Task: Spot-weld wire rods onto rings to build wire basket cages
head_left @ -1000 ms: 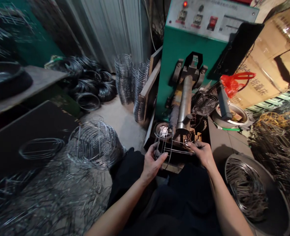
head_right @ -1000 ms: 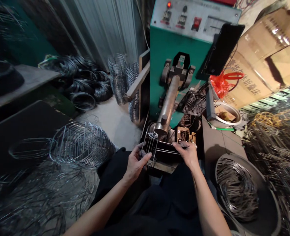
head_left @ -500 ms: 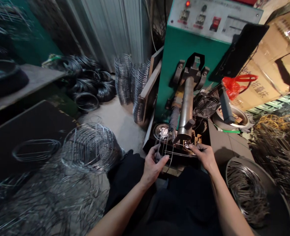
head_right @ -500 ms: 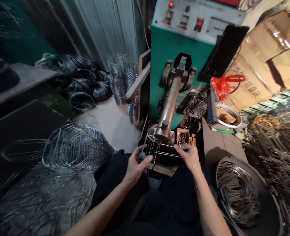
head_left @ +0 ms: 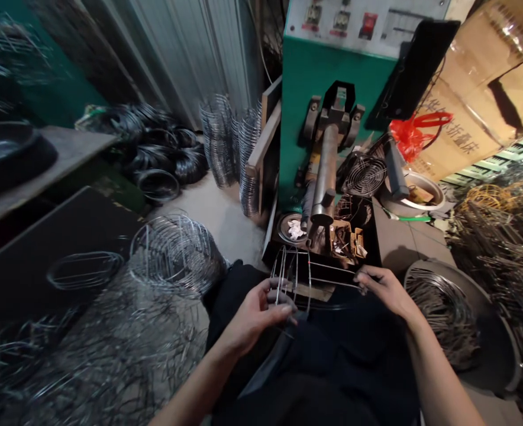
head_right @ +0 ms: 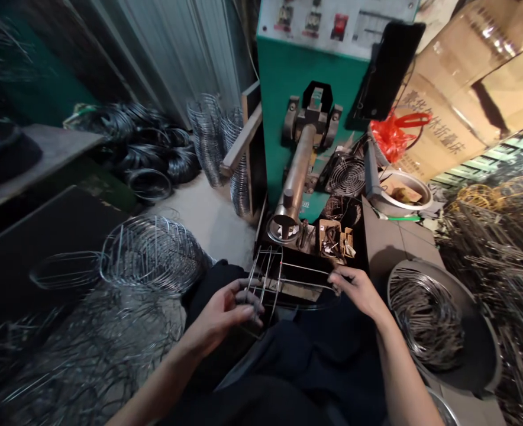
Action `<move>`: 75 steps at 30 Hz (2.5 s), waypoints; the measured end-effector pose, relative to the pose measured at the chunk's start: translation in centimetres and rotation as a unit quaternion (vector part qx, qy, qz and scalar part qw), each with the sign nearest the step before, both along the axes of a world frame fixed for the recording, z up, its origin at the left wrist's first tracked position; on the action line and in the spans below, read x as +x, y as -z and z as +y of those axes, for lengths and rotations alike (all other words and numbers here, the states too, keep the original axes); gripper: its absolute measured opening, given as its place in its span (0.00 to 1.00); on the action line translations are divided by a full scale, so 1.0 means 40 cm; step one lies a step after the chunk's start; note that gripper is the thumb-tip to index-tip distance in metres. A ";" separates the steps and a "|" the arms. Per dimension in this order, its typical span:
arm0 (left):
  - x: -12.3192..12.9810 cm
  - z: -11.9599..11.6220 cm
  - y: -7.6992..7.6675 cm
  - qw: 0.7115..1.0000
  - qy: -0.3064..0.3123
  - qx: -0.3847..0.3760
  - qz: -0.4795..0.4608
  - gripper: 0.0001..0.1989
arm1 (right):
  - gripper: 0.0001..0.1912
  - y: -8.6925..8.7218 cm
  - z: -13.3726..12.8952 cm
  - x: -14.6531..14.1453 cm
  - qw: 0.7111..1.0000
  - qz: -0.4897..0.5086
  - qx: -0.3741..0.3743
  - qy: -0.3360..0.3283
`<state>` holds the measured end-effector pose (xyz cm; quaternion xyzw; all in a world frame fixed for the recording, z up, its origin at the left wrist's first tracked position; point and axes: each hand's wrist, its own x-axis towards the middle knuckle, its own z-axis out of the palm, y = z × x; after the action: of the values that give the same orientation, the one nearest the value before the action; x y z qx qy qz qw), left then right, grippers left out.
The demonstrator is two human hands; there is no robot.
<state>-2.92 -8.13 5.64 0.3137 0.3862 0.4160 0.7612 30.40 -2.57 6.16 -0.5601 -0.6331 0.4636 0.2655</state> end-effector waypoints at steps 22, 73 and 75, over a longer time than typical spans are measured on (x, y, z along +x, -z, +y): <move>0.013 -0.093 0.184 0.997 -0.051 -0.051 0.029 0.35 | 0.22 0.157 -0.051 0.009 0.994 0.105 -0.031 0.009; 0.120 0.150 0.102 0.981 -0.183 0.055 0.035 0.36 | 0.21 0.139 0.144 -0.066 0.949 0.127 0.184 0.221; 0.122 0.143 0.106 0.980 -0.186 0.055 0.036 0.36 | 0.20 0.134 0.111 -0.091 0.943 0.093 0.233 0.218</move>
<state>1.97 -2.42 1.41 0.2929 0.4417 0.5589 0.6378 26.75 1.86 0.80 -0.5610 -0.5584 0.2838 0.5413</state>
